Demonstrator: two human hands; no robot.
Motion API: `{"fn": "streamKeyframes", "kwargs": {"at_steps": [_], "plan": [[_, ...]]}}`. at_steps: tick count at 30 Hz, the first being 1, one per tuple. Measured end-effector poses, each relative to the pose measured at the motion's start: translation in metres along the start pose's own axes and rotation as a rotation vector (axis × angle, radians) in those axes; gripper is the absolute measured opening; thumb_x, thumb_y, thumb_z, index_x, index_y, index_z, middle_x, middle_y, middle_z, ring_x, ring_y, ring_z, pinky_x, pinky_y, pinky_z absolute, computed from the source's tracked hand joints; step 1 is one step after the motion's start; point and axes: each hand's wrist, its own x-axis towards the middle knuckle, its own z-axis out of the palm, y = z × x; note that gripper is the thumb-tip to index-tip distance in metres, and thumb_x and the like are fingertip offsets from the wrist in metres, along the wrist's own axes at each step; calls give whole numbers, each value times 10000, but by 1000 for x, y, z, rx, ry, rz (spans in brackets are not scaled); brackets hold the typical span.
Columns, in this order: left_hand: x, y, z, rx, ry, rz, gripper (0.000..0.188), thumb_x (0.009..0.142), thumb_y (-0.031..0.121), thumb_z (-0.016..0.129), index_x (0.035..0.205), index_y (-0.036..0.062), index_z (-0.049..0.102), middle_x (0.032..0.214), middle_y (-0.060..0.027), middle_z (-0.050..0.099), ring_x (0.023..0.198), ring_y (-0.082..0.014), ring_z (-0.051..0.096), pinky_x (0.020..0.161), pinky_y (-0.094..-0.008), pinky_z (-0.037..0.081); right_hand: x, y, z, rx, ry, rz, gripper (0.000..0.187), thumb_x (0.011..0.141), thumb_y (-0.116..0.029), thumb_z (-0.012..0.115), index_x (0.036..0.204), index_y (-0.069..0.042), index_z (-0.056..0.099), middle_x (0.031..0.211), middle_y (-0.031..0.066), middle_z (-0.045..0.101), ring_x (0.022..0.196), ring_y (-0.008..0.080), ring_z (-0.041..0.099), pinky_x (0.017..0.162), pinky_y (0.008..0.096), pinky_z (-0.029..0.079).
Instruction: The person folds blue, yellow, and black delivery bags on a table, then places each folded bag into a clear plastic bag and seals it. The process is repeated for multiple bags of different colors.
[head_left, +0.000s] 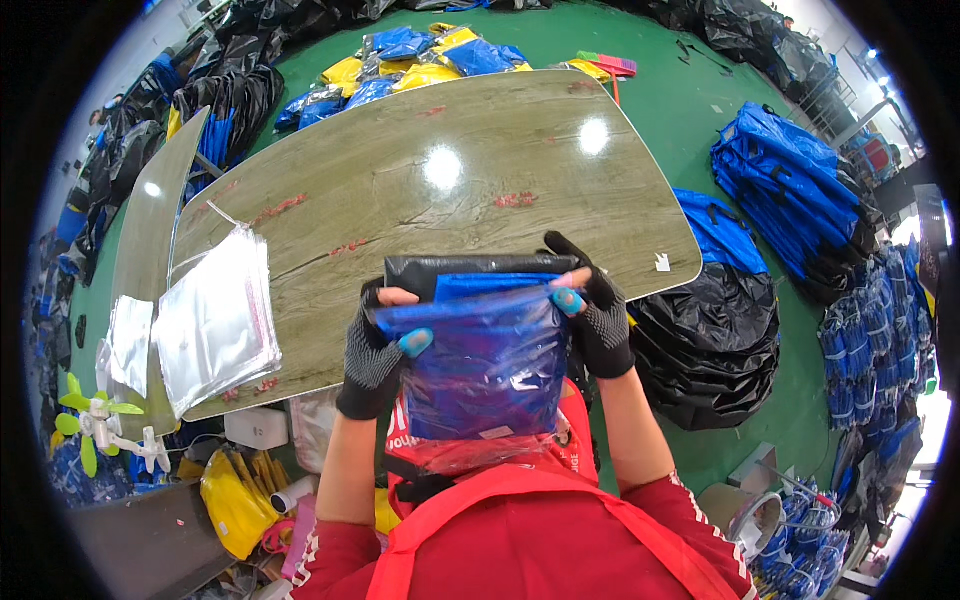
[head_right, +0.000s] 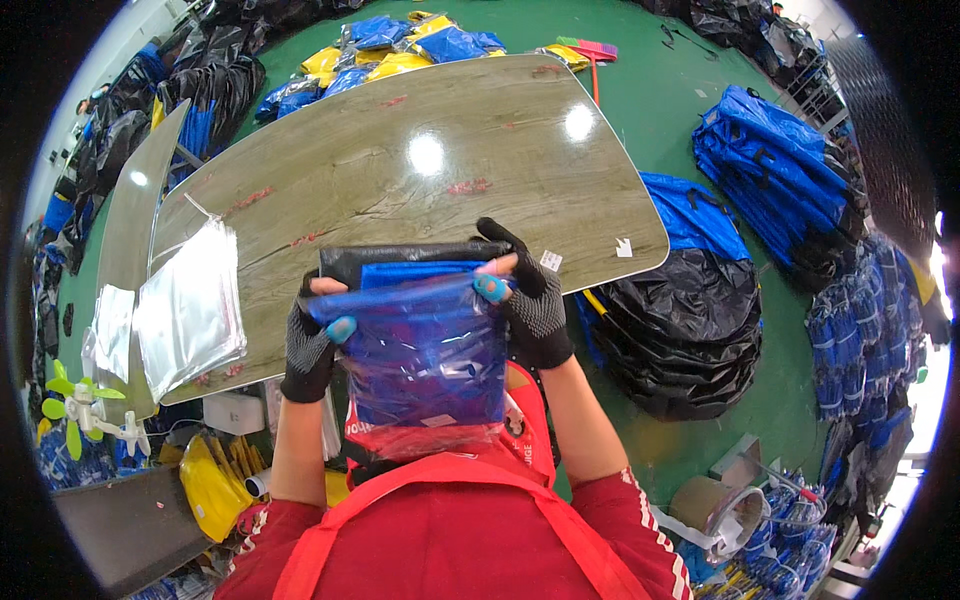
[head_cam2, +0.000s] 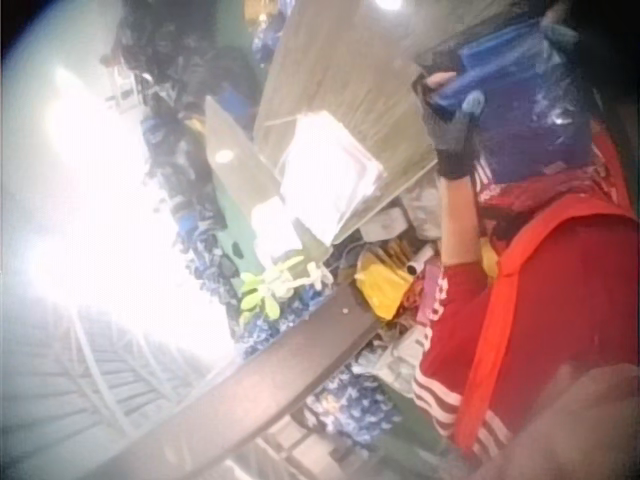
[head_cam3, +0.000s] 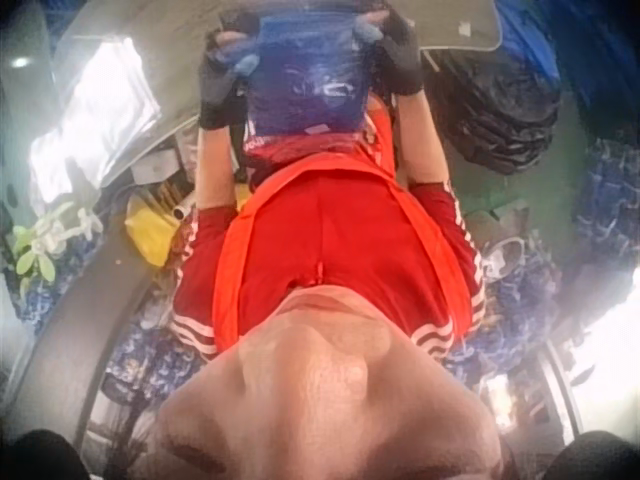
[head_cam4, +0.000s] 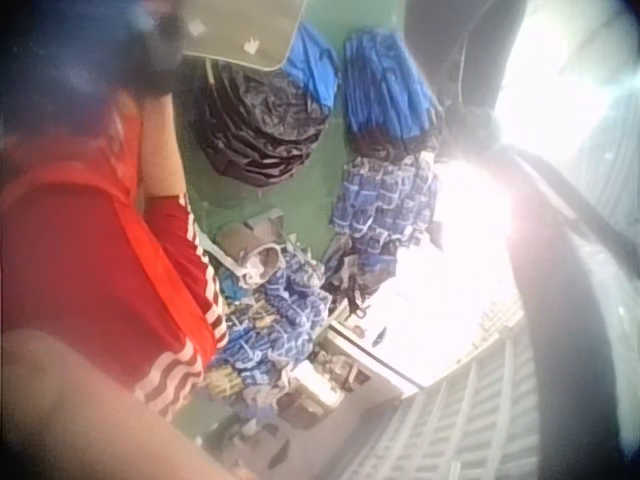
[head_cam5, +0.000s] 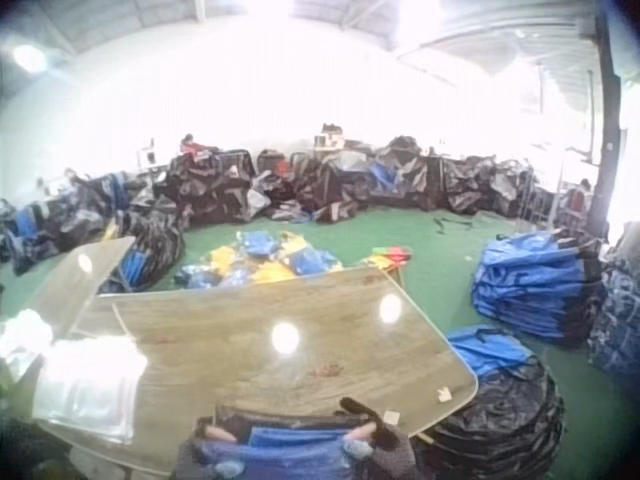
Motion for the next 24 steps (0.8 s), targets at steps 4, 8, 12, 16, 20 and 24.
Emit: {"fn": "streamKeyframes", "kwargs": {"at_steps": [4, 8, 12, 16, 20, 24], "plan": [[-16, -3, -4, -18, 16, 82, 528, 782, 415, 741, 1092, 9, 605, 1138, -116, 582, 969, -191, 573, 848, -317, 460, -9, -5, 7, -97, 38, -203, 236, 836, -234, 699, 887, -7, 663, 1212, 182, 585, 1075, 284, 594, 954, 392, 423], [-15, 0, -8, 29, 14, 98, 293, 853, 269, 655, 975, 4, 687, 1269, -202, 543, 1101, -255, 557, 944, -359, 430, -12, -10, 15, -288, 79, -327, 109, 866, -91, 651, 936, -10, 668, 1000, 155, 674, 975, 227, 632, 862, 348, 480], [-2, 22, -7, 159, 69, 287, 179, 853, 160, 603, 841, 18, 712, 1240, -214, 573, 1076, -269, 578, 968, -368, 408, -15, -15, 19, -488, 136, -318, 107, 884, -108, 638, 933, -14, 636, 852, 86, 693, 775, 165, 648, 733, 285, 505], [7, 46, -2, 300, -14, 283, 233, 856, 218, 607, 790, 4, 669, 1042, -167, 655, 882, -208, 609, 771, -302, 454, -17, -18, 21, -565, 206, -251, 155, 915, -171, 620, 889, -19, 617, 769, 61, 654, 717, 127, 606, 664, 262, 479], [20, 52, 3, 248, 6, 142, 264, 924, 233, 592, 820, 0, 656, 775, -51, 656, 669, -105, 571, 621, -245, 445, -5, -25, 21, -438, 295, 97, 231, 938, -254, 602, 878, -31, 598, 662, 7, 572, 557, 76, 522, 508, 252, 415], [50, 52, 8, 204, -45, 40, 343, 951, 283, 560, 759, 5, 618, 678, -27, 598, 665, -90, 533, 602, -253, 416, 29, -38, 15, -566, 39, 25, 321, 950, -373, 561, 860, -67, 592, 595, 5, 534, 530, 68, 492, 492, 249, 376]]}}
